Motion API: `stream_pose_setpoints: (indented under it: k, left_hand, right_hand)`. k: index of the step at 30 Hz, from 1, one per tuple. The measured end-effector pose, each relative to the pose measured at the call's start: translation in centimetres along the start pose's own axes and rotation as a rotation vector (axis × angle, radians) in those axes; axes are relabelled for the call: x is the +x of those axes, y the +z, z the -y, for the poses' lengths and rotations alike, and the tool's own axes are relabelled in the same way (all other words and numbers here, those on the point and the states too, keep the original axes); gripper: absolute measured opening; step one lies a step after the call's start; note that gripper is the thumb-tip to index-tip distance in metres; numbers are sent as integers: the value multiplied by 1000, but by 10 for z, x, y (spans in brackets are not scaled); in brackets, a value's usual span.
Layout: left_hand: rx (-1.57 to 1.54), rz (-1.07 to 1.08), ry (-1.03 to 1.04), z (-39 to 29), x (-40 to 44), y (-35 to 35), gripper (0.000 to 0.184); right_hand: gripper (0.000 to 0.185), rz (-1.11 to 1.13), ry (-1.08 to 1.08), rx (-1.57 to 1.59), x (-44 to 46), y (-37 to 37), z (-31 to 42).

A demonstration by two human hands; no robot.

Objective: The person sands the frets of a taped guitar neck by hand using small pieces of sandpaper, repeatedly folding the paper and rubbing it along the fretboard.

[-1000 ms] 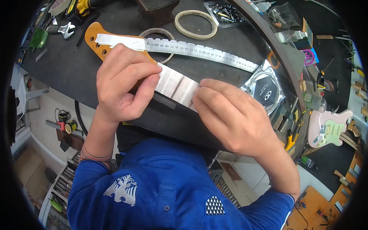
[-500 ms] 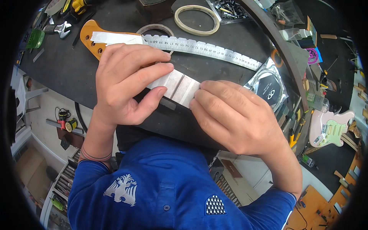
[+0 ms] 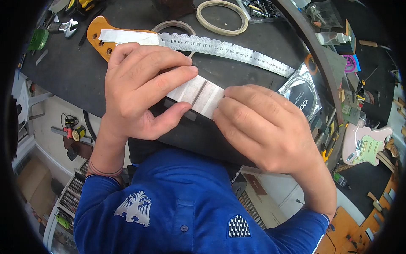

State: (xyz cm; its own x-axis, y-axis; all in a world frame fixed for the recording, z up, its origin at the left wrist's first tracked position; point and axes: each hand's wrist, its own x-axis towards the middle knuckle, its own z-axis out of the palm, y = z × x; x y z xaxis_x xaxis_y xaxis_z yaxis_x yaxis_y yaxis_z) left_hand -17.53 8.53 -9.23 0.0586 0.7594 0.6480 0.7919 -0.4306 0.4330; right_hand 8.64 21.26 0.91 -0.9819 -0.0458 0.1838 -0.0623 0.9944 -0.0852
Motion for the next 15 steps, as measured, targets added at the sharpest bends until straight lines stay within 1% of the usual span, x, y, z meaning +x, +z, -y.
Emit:
stream_pose_setpoints:
  k: [5,10,15]
  left_hand:
    - [3,11,14,0,0,-1,60]
    - [-2,-16,5,1,-1,1,59]
    - [-2,-19,-1,1,-2,1,58]
  right_hand:
    - [33,-9,-50,4,-1,2,2]
    - [35,11,-1,-26,0,-2,1]
    - [33,-23,-66,-15,-1,4,7]
